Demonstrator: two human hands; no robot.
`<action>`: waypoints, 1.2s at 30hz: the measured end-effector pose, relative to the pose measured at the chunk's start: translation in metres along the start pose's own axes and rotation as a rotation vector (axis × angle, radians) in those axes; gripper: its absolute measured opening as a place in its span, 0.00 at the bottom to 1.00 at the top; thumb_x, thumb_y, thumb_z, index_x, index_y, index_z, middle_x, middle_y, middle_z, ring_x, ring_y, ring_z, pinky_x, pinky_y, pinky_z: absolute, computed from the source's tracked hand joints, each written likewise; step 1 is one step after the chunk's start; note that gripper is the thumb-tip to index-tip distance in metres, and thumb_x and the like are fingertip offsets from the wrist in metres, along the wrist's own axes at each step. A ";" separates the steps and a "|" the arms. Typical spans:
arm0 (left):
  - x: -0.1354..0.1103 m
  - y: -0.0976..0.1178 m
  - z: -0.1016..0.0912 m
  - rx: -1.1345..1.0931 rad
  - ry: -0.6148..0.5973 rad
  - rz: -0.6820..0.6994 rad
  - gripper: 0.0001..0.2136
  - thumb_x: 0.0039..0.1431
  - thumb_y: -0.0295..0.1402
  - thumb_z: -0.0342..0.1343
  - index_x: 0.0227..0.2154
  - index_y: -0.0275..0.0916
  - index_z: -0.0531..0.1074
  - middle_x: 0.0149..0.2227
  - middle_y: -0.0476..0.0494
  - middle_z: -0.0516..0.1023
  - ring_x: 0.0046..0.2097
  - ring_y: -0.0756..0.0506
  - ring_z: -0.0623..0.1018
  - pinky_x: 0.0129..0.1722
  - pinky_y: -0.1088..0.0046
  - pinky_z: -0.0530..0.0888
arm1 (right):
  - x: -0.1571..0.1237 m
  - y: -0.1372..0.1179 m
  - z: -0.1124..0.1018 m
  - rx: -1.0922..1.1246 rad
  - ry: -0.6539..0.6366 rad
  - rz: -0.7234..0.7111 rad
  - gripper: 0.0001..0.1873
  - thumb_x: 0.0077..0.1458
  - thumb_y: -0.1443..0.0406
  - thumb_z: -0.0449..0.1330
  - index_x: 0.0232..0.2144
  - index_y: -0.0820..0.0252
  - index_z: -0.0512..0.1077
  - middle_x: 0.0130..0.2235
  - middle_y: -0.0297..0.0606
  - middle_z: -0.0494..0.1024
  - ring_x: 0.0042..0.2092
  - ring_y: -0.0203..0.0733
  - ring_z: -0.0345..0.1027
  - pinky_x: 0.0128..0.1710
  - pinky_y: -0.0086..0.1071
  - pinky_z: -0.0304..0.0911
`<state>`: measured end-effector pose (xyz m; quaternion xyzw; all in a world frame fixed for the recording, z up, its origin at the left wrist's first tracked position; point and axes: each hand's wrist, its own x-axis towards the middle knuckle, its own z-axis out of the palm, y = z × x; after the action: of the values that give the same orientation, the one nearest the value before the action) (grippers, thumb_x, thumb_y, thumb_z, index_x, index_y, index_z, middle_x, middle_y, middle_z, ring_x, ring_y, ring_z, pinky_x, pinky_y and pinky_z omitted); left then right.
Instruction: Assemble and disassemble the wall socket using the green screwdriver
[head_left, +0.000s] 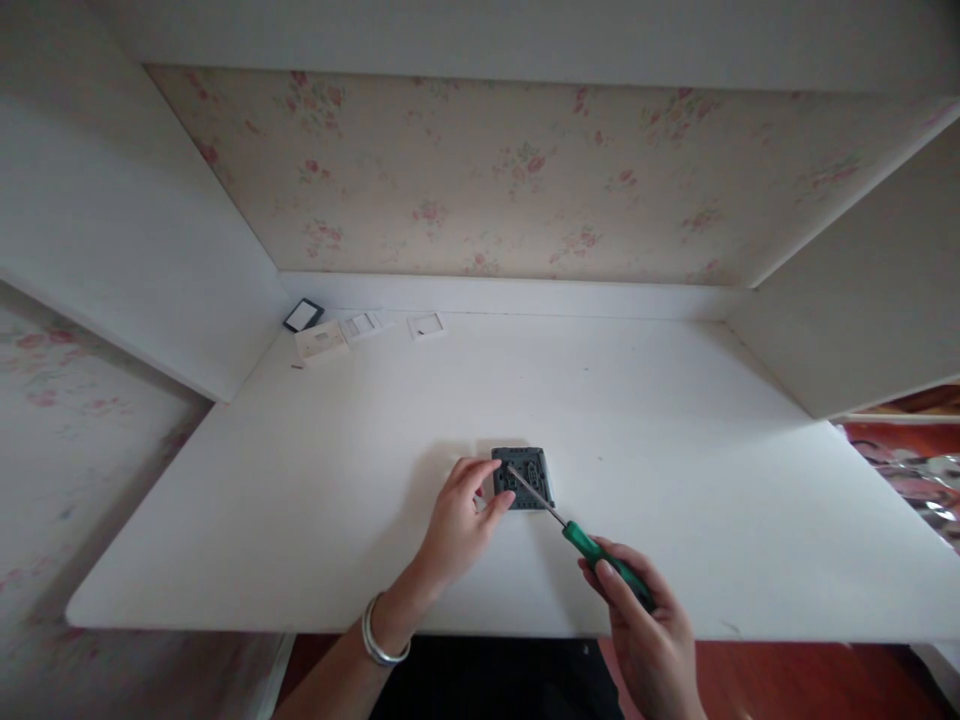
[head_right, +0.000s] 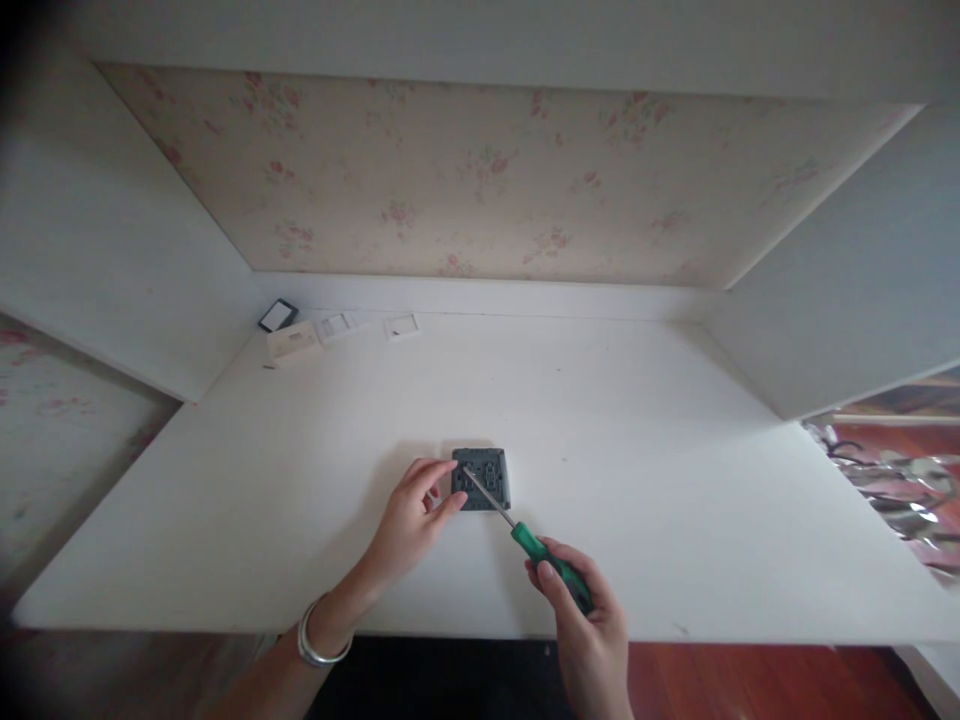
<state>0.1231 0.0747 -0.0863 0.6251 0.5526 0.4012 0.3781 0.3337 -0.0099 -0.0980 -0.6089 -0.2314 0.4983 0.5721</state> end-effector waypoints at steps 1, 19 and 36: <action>0.002 0.000 0.002 0.013 -0.003 0.016 0.15 0.56 0.37 0.57 0.48 0.44 0.72 0.45 0.42 0.71 0.36 0.49 0.72 0.36 0.73 0.73 | 0.000 -0.001 0.001 0.017 0.001 0.008 0.18 0.38 0.61 0.71 0.35 0.60 0.75 0.41 0.41 0.79 0.39 0.48 0.75 0.42 0.36 0.71; 0.008 -0.002 0.004 -0.001 0.046 0.142 0.09 0.60 0.34 0.53 0.39 0.46 0.77 0.37 0.42 0.75 0.40 0.45 0.73 0.43 0.70 0.69 | 0.003 -0.010 -0.010 0.014 -0.024 0.005 0.17 0.37 0.61 0.72 0.33 0.61 0.77 0.39 0.42 0.79 0.36 0.47 0.75 0.38 0.33 0.72; 0.016 -0.010 0.001 -0.225 0.019 -0.015 0.11 0.57 0.41 0.56 0.34 0.41 0.79 0.36 0.43 0.73 0.34 0.48 0.72 0.31 0.77 0.68 | 0.017 -0.026 -0.014 0.021 0.019 -0.085 0.16 0.39 0.62 0.70 0.34 0.61 0.76 0.40 0.42 0.78 0.37 0.47 0.75 0.40 0.37 0.72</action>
<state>0.1215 0.0912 -0.0951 0.5705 0.5125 0.4637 0.4437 0.3602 0.0041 -0.0814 -0.5972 -0.2467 0.4701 0.6013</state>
